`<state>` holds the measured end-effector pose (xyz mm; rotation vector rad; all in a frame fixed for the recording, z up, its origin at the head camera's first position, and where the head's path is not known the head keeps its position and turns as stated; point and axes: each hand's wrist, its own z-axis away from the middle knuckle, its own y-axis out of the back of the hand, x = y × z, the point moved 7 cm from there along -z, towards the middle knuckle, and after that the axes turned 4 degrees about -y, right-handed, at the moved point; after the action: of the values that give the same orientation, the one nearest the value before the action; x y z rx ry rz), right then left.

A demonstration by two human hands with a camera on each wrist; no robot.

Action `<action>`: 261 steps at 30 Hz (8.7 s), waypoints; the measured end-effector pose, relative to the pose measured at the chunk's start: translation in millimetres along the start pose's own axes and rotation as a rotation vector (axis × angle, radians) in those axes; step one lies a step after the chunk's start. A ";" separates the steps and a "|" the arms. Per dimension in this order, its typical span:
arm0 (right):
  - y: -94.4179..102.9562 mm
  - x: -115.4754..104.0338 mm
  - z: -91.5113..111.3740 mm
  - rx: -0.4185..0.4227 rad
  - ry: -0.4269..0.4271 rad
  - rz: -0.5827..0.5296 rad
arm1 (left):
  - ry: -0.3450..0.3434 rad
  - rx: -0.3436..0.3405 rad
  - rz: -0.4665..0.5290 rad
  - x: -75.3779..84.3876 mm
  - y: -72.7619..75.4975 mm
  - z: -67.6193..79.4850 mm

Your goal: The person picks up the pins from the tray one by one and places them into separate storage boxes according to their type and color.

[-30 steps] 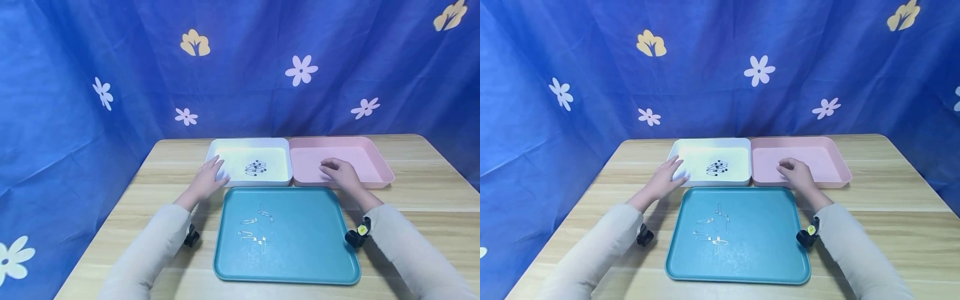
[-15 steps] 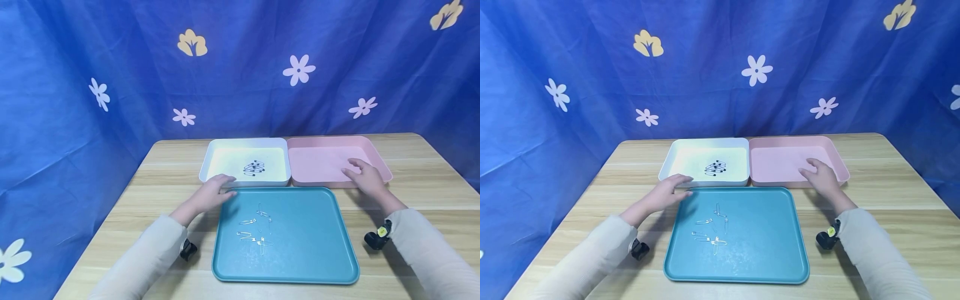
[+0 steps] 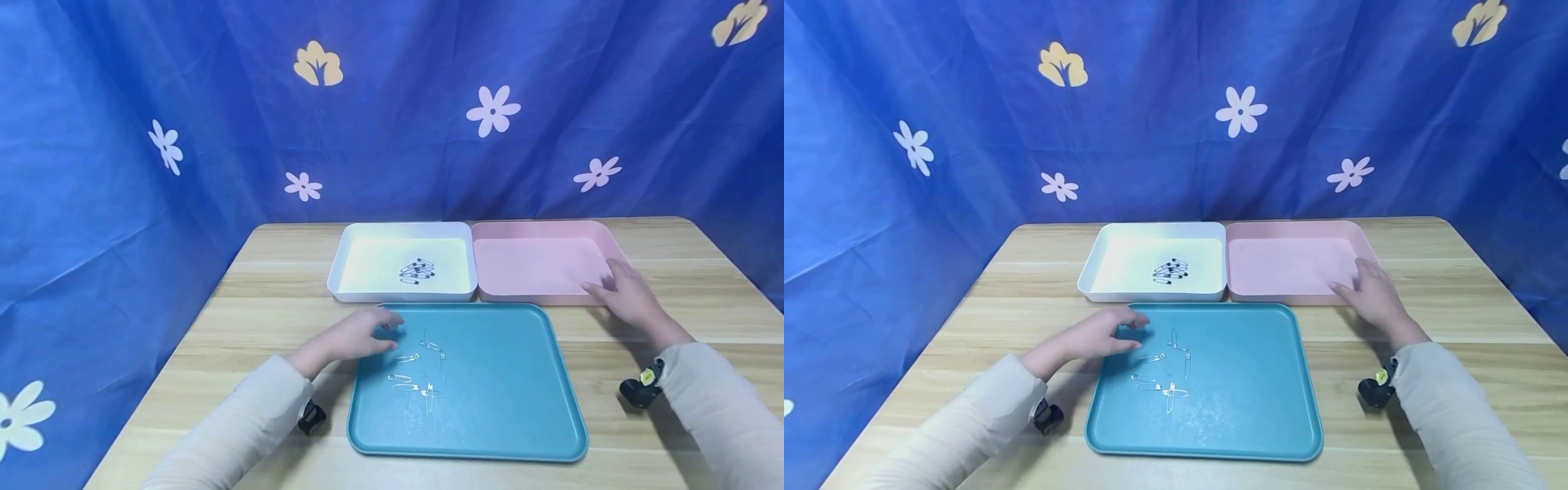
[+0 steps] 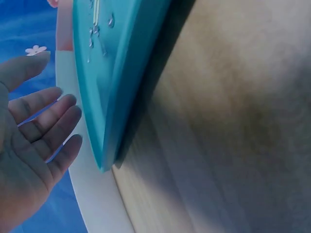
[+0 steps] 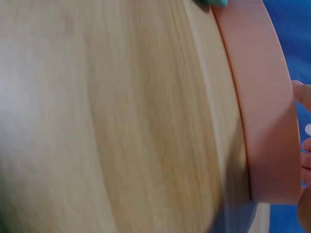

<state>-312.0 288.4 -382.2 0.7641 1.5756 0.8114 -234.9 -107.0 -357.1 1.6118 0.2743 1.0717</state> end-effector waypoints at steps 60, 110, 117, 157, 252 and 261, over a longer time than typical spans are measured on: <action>-7.4 13.3 -3.4 -0.105 -0.019 0.093 | 0.002 -0.061 0.107 7.3 -14.9 -19.6; -9.0 19.2 -4.9 -0.030 -0.052 0.110 | 0.106 0.116 0.175 43.4 -27.9 -217.0; -8.8 20.7 -6.5 -0.029 -0.055 0.117 | 0.124 0.131 0.126 47.9 -33.7 -231.0; -9.2 18.3 -7.8 -0.052 -0.065 0.153 | 0.030 0.105 0.127 54.1 -18.0 -211.9; -8.6 15.7 -4.2 -0.077 -0.078 0.128 | -0.044 -0.236 0.059 -9.0 -21.4 -72.9; -8.2 15.7 -4.9 -0.077 -0.073 0.142 | -0.039 -0.161 0.236 -2.3 -10.6 -79.2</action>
<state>-319.5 296.5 -397.0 0.8479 1.4295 0.9321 -292.0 -52.7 -370.5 1.5438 -0.0299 1.2068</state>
